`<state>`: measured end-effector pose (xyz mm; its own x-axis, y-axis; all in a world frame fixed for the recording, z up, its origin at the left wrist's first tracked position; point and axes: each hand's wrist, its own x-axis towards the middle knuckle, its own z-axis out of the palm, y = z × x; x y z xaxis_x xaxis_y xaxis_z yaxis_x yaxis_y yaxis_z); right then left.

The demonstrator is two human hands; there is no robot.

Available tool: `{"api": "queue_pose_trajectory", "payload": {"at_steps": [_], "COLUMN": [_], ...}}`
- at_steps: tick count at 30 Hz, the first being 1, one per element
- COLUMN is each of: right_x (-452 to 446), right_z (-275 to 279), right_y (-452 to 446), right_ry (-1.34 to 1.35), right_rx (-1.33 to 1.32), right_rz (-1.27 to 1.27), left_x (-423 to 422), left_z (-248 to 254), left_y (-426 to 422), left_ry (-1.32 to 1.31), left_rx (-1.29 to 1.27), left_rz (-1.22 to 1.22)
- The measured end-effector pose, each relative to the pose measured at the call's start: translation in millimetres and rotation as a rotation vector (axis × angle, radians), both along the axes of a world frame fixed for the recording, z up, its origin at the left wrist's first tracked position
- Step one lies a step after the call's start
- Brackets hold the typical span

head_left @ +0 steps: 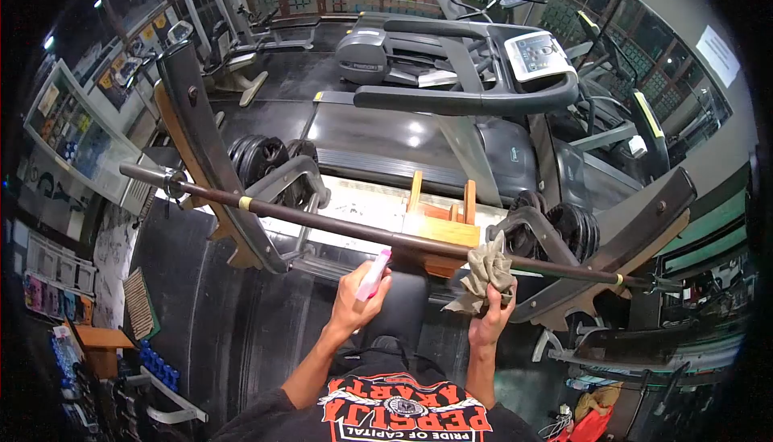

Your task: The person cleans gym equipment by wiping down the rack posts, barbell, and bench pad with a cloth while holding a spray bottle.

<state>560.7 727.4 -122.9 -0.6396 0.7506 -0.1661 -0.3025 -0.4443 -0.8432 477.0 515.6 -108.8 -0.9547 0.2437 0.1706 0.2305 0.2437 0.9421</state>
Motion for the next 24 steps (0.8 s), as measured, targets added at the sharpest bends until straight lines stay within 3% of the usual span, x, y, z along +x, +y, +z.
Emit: {"api": "queue_pose_trajectory", "payload": {"at_steps": [2, 3, 4, 8, 11, 17, 24], "right_x": [-9.0, -19.8, -31.8, -92.5, -127.8, -105.8, -52.9], "right_z": [-7.5, 4.6, 24.1, 37.9, 28.0, 37.4, 49.6], "right_y": [5.6, -9.1, -19.3, -73.1, -111.9, -84.4, -20.8], "right_ry": [-0.121, -0.084, -0.108, -0.041, -0.079, -0.128, -0.458], "right_rx": [0.663, 0.635, 1.021, 1.573, 1.806, 1.824, 1.924], "right_rz": [0.154, 0.16, 0.116, 0.359, 0.363, 0.519, 0.239], "left_x": [0.6, 1.5, 2.4, 7.0, 5.1, -0.3, -2.0], "left_z": [3.4, 3.8, 0.0, -14.8, -22.1, -35.7, -38.4], "left_y": [-2.1, -4.6, -8.5, -26.0, -41.3, -69.2, -90.5], "left_ry": [-0.016, -0.033, -0.033, -0.1, -0.146, -0.2, -0.107], "left_rx": [-0.035, -0.066, -0.07, 0.056, 0.163, 0.17, 0.111], "left_rz": [0.008, 0.012, 0.015, 0.112, 0.161, 0.135, 0.049]}}
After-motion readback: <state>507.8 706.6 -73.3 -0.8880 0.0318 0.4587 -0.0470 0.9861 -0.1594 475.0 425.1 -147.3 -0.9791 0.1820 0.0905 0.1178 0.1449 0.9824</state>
